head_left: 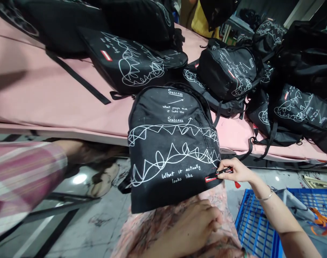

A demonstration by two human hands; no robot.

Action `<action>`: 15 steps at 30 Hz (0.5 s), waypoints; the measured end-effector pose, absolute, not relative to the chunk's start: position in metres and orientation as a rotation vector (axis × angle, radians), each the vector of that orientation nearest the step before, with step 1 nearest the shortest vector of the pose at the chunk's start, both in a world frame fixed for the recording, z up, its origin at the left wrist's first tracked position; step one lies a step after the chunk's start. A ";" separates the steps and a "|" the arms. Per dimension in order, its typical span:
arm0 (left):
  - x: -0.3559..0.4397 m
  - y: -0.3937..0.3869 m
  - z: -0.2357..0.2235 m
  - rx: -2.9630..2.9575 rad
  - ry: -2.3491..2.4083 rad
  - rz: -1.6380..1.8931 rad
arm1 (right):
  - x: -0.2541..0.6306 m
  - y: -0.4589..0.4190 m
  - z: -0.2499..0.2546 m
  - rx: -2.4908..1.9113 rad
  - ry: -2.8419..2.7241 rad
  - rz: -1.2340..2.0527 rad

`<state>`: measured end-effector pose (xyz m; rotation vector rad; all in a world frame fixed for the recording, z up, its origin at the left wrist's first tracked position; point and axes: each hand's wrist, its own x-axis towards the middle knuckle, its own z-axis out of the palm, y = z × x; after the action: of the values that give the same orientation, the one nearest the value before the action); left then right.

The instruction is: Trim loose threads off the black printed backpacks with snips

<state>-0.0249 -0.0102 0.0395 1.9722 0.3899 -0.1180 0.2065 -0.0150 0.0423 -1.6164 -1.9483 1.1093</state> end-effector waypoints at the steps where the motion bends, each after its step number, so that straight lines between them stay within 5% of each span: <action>1: -0.025 -0.010 0.039 1.976 0.381 -0.116 | 0.205 -0.014 0.043 -1.614 -1.963 1.102; 15: -0.034 -0.008 0.021 2.193 0.378 0.049 | 0.201 -0.018 0.021 -1.556 -1.639 0.976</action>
<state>-0.0336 -0.0082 0.0213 2.1934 0.3782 0.0494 0.2006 -0.0177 0.0210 -1.5558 -1.6393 0.9762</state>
